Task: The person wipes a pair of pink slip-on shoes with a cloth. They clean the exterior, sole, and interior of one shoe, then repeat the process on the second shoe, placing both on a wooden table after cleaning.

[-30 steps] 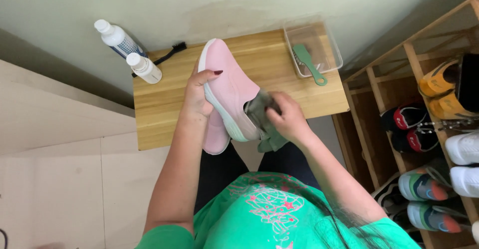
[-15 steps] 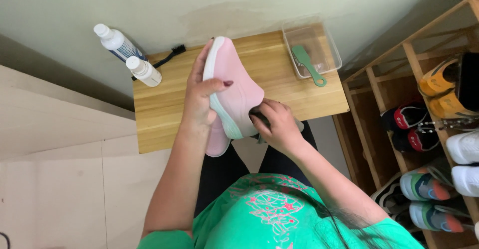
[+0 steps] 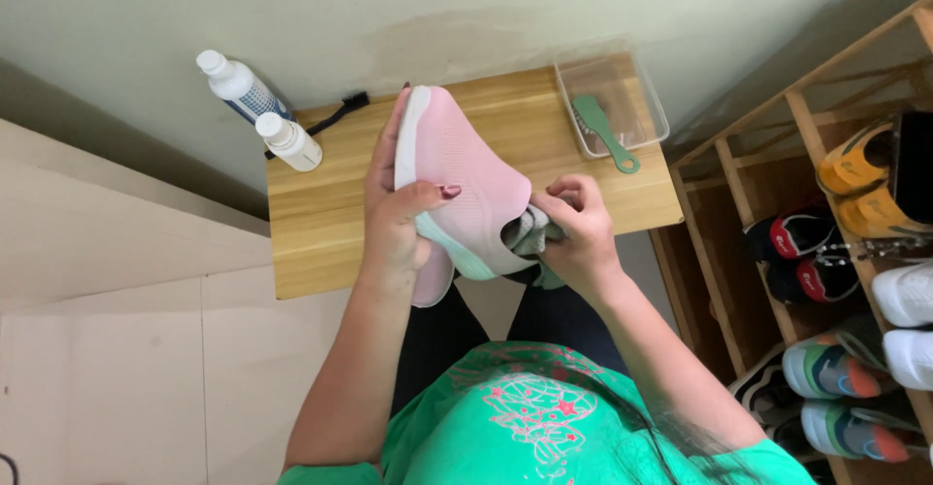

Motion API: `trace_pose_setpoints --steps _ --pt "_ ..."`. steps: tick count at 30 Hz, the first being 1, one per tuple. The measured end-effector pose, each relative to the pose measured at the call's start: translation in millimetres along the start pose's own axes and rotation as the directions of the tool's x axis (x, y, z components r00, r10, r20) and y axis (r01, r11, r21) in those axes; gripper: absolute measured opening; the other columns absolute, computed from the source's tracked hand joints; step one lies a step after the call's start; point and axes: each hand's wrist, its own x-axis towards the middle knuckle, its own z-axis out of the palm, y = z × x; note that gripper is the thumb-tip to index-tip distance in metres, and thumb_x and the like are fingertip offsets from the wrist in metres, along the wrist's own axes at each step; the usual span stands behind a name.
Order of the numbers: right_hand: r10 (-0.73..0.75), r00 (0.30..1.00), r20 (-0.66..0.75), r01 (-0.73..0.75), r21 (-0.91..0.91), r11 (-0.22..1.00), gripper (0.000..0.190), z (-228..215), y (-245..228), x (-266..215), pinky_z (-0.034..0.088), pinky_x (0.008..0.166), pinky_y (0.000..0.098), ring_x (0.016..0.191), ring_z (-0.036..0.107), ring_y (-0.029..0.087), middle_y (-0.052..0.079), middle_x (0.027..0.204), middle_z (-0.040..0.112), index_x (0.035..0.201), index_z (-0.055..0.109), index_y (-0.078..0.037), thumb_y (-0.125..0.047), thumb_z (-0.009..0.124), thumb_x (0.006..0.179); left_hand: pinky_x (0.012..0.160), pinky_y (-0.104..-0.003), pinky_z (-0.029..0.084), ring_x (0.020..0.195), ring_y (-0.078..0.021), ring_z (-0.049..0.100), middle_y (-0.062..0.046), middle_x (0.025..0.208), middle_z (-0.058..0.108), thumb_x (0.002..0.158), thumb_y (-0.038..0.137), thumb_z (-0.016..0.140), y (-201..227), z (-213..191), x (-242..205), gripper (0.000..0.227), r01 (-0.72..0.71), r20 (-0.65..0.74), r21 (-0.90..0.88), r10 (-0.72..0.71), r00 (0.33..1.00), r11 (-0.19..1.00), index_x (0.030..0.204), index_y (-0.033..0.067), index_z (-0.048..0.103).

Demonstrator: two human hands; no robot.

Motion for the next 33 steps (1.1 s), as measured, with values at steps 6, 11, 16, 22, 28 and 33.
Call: trace_pose_setpoints --steps 6,11,16,22,28,33 --pt "0.308 0.884 0.352 -0.463 0.569 0.679 0.045 -33.2 4.7 0.1 0.056 0.089 0.0405 0.092 0.073 0.026 0.016 0.094 0.072 0.112 0.059 -0.001 0.011 0.080 0.074 0.093 -0.041 0.060 0.109 -0.0286 0.070 -0.017 0.118 0.069 0.052 -0.010 0.074 5.6 -19.4 5.6 0.103 -0.016 -0.015 -0.077 0.015 1.000 0.997 0.150 0.0101 0.051" --pt "0.131 0.835 0.535 -0.548 0.830 0.106 0.074 -38.7 -9.5 27.9 0.060 0.080 0.0409 0.087 0.076 0.035 0.033 0.102 0.071 0.140 0.035 0.011 -0.011 0.072 0.080 0.089 -0.045 0.061 0.106 -0.0311 0.071 -0.019 0.116 0.070 0.056 -0.011 0.072 -2.3 -38.7 8.9 0.094 -0.011 -0.030 -0.173 0.006 1.000 0.985 0.146 0.0088 0.055" --pt "0.292 0.695 0.657 -0.599 0.754 -0.270 0.084 -9.2 34.2 13.2 0.060 0.086 0.0457 0.098 0.075 0.038 0.032 0.120 0.070 0.156 0.036 0.005 -0.031 0.067 0.086 0.087 -0.048 0.062 0.103 -0.0346 0.070 -0.021 0.114 0.069 0.058 -0.014 0.068 1.1 -30.9 9.6 0.089 -0.008 -0.076 -0.186 -0.006 0.997 0.983 0.144 0.0071 0.055" --pt "0.658 0.437 0.613 -0.453 0.782 -0.428 0.053 -6.1 14.1 27.9 0.055 0.103 0.0558 0.103 0.075 0.035 0.019 0.114 0.076 0.119 0.068 0.004 -0.028 0.070 0.077 0.085 -0.042 0.063 0.104 -0.0285 0.072 -0.011 0.110 0.071 0.061 -0.009 0.072 7.4 -43.4 9.5 0.083 -0.018 -0.094 -0.125 0.007 0.996 0.992 0.140 0.0123 0.057" --pt "0.694 0.447 0.564 -0.386 0.822 -0.419 0.051 -20.5 2.8 30.2 0.058 0.097 0.0554 0.104 0.075 0.040 0.024 0.111 0.075 0.112 0.070 0.005 -0.032 0.069 0.076 0.083 -0.048 0.062 0.098 -0.0320 0.072 -0.015 0.107 0.071 0.062 -0.008 0.065 -4.9 -86.3 20.6 0.074 -0.012 -0.113 -0.173 -0.008 0.994 0.985 0.134 0.0072 0.059" --pt "0.705 0.672 0.228 -0.570 0.767 0.295 0.021 -35.2 -10.9 17.6 0.058 0.095 0.0383 0.093 0.073 0.021 0.009 0.100 0.076 0.107 0.076 -0.004 -0.004 0.070 0.086 0.082 -0.056 0.063 0.093 -0.0394 0.073 -0.018 0.108 0.069 0.062 -0.005 0.060 -13.3 -108.2 24.6 0.079 0.016 -0.129 -0.223 -0.046 0.991 0.975 0.141 0.0043 0.054"
